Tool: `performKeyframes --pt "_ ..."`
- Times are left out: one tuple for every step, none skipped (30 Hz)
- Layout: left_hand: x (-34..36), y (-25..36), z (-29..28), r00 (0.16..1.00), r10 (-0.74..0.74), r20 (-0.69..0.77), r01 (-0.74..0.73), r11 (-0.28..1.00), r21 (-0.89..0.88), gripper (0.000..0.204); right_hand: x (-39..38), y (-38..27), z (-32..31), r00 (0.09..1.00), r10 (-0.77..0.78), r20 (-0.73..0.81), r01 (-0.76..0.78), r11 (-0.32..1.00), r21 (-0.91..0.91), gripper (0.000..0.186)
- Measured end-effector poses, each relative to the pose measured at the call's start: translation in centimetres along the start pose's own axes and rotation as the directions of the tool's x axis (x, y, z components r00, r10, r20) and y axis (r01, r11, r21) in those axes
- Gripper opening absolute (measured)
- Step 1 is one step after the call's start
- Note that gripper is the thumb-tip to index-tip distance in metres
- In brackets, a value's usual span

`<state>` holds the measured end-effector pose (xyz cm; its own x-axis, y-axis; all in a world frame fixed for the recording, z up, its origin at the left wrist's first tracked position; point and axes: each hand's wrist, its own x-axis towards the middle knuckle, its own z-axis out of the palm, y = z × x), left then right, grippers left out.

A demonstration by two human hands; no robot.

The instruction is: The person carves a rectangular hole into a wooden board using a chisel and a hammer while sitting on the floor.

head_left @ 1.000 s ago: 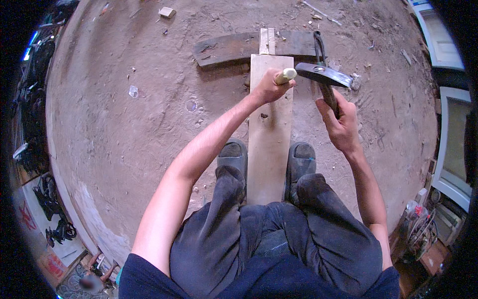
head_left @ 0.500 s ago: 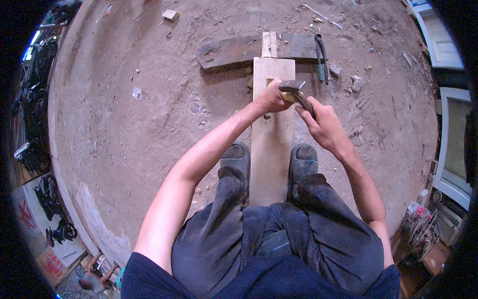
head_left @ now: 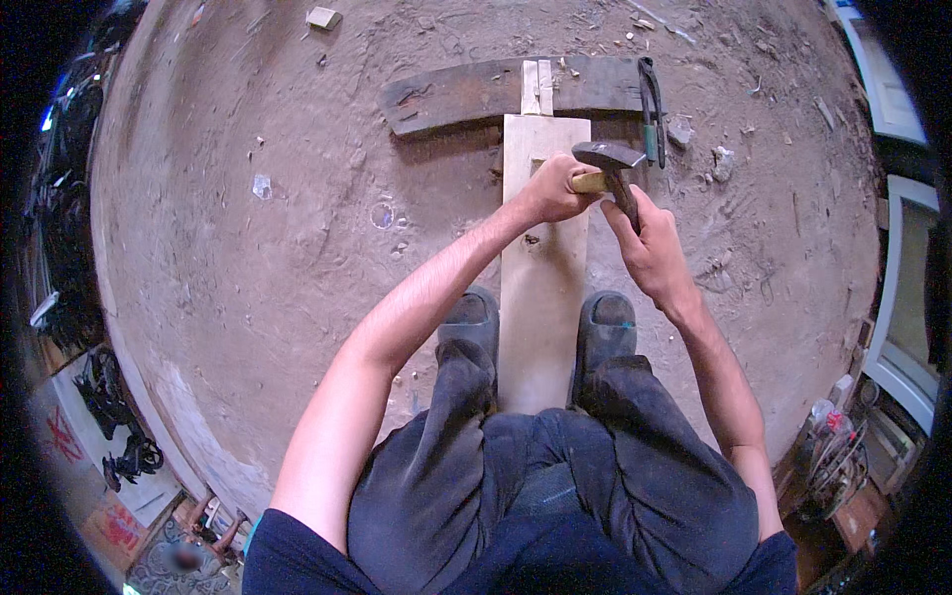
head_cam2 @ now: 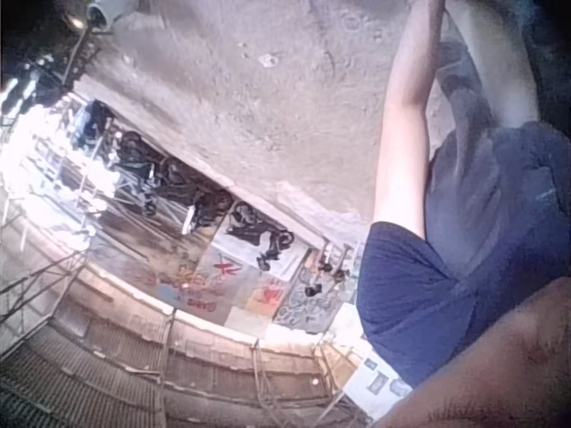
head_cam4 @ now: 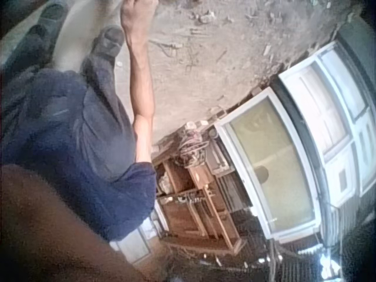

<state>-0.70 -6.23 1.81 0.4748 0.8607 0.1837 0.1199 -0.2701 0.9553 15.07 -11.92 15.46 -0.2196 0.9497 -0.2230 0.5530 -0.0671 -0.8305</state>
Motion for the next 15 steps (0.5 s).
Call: performKeyframes --pt "0.1 0.3 -0.2 1.000 -0.001 0.002 0.001 1.000 0.000 0.009 0.1 0.1 0.0 1.000 0.010 -0.010 -0.010 1.000 0.005 0.027" --pt "0.3 0.6 -0.4 0.999 -0.041 0.020 0.041 0.999 0.013 0.009 0.2 0.1 0.0 1.000 0.012 -0.011 -0.012 1.000 0.006 0.027" --pt "0.3 1.0 -0.5 0.996 -0.081 0.038 0.080 0.996 0.026 0.009 0.2 0.1 0.0 1.000 0.005 -0.016 -0.005 1.000 0.004 0.026" --pt "0.3 1.1 -0.5 0.996 -0.078 0.039 0.077 0.997 0.027 0.009 0.1 0.0 -0.1 1.000 -0.006 -0.020 0.006 1.000 0.001 0.026" --pt "0.3 1.2 -0.4 0.995 -0.091 0.035 0.090 0.996 0.024 0.009 0.0 -0.1 -0.2 1.000 -0.007 -0.022 0.007 1.000 0.000 0.026" --pt "0.2 1.3 -0.3 0.994 -0.103 0.031 0.103 0.995 0.021 0.009 -0.1 -0.2 -0.3 1.000 -0.023 -0.020 0.023 1.000 -0.021 0.025" --pt "0.3 1.0 0.0 0.995 -0.096 0.032 0.095 0.995 0.021 0.009 -0.3 -0.3 -0.6 0.999 -0.042 -0.020 0.041 0.998 -0.044 0.025" --pt "0.1 0.4 0.1 0.999 -0.048 0.005 0.048 0.999 0.020 0.009 -0.5 -0.4 -0.6 0.999 -0.050 -0.022 0.049 0.998 -0.045 0.025" --pt "-0.2 -0.2 0.3 1.000 -0.001 -0.021 0.001 1.000 0.020 0.009 -0.8 -0.5 -0.8 0.999 -0.035 0.003 0.035 0.997 -0.069 0.024" --pt "-0.3 -0.3 0.1 1.000 0.005 -0.023 -0.005 1.000 0.024 0.009 -1.1 -0.5 -0.9 1.000 -0.019 0.025 0.021 0.995 -0.095 0.024" --pt "-0.5 -0.5 -0.1 0.999 -0.043 0.005 0.043 0.999 0.014 0.012 -1.3 -0.5 -0.9 0.999 -0.026 0.022 0.028 0.995 -0.096 0.024" --pt "-0.7 -0.7 -0.3 0.995 -0.091 0.033 0.091 0.996 0.006 0.015 -1.7 -0.6 -0.9 0.999 -0.035 0.020 0.036 0.997 -0.073 0.023" --pt "-0.7 -0.3 -0.3 0.996 -0.086 0.034 0.086 0.996 0.006 0.015 -2.1 -0.5 -1.1 0.999 -0.039 0.016 0.040 0.998 -0.051 0.022" --pt "-0.7 0.1 -0.3 0.995 -0.088 0.051 0.088 0.996 0.003 0.015 -2.6 -0.4 -1.2 0.999 -0.042 0.013 0.043 0.998 -0.054 0.022" --pt "-0.6 0.5 -0.3 0.994 -0.089 0.068 0.089 0.996 0.001 0.014 -3.1 -0.5 -1.3 0.997 -0.076 -0.003 0.076 0.996 -0.038 0.021"
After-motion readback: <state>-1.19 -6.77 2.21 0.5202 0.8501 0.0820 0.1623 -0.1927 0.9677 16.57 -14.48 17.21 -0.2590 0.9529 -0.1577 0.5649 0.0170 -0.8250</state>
